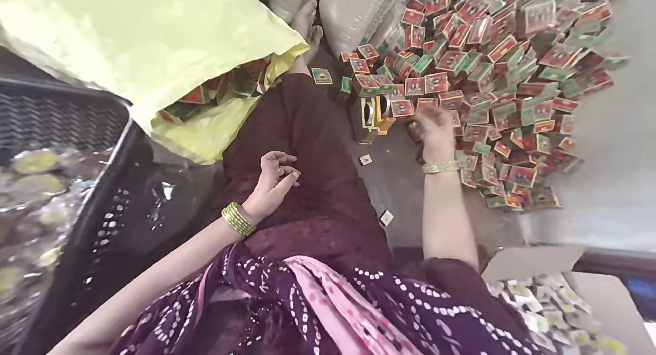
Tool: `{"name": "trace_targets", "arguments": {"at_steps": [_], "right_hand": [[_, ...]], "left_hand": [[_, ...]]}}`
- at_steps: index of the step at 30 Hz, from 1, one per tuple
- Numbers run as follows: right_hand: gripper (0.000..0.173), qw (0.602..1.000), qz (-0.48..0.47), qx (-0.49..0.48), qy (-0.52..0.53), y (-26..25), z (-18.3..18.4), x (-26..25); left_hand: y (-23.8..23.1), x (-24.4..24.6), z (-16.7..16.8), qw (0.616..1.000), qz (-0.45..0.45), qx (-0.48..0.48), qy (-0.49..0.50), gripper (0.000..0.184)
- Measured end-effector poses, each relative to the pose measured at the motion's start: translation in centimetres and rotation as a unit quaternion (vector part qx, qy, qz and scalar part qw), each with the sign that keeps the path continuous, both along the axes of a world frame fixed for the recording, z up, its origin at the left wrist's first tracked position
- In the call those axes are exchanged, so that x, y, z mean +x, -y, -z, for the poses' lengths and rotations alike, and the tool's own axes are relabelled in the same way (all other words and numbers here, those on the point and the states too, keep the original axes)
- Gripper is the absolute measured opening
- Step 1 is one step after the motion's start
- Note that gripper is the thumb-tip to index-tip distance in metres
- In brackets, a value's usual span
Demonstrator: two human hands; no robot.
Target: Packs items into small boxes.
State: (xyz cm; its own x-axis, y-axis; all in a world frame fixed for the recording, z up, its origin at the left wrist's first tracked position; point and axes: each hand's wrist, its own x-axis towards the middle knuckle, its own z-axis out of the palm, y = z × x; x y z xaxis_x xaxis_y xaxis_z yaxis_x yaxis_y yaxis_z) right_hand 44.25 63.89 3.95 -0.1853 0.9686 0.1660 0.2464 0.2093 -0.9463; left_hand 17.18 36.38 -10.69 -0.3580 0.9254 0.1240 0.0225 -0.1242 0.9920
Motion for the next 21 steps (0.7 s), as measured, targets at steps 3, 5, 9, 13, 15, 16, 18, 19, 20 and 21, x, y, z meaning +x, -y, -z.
{"name": "trace_targets", "arguments": {"at_steps": [3, 5, 9, 13, 15, 16, 18, 19, 20, 21], "right_hand": [[0.044, 0.972, -0.057, -0.109, 0.199, 1.5, 6.5, 0.2], [0.043, 0.931, -0.083, -0.124, 0.334, 1.5, 10.3, -0.2], [0.056, 0.857, -0.131, -0.116, 0.486, 1.7, 15.2, -1.5], [0.053, 0.853, -0.181, -0.001, 0.489, 1.0, 19.3, -1.8], [0.045, 0.855, -0.193, 0.015, 0.48, 2.2, 18.9, -2.8], [0.042, 0.857, -0.195, 0.016, 0.476, 3.0, 18.2, -3.4], [0.037, 0.851, -0.206, -0.005, 0.482, 5.6, 14.4, -5.2], [0.038, 0.855, -0.225, 0.004, 0.468, 6.6, 13.0, -5.3], [0.037, 0.878, -0.217, 0.104, 0.413, 7.3, 13.7, -4.8], [0.037, 0.899, -0.185, 0.265, 0.297, 7.7, 15.3, -4.7]], "left_hand": [[0.4, 0.2, -0.3, 1.0, 0.0, -0.008, 0.006, 0.057], [0.4, 0.1, -0.6, 1.0, -0.001, -0.014, -0.001, 0.055], [0.6, 0.1, -1.6, 0.999, -0.005, -0.024, -0.026, 0.05], [1.5, -0.9, -2.8, 0.997, -0.016, -0.007, -0.075, 0.037], [3.0, -2.1, -4.5, 0.994, -0.01, -0.024, -0.11, 0.034], [4.1, -2.8, -5.8, 0.991, -0.005, -0.039, -0.131, 0.033], [6.6, -4.6, -8.6, 0.978, -0.009, -0.062, -0.198, 0.03], [7.9, -5.6, -9.8, 0.967, -0.031, -0.07, -0.243, 0.028], [9.3, -6.7, -10.9, 0.951, -0.067, -0.078, -0.29, 0.025], [10.8, -8.1, -12.0, 0.931, -0.113, -0.091, -0.334, 0.023]]}}
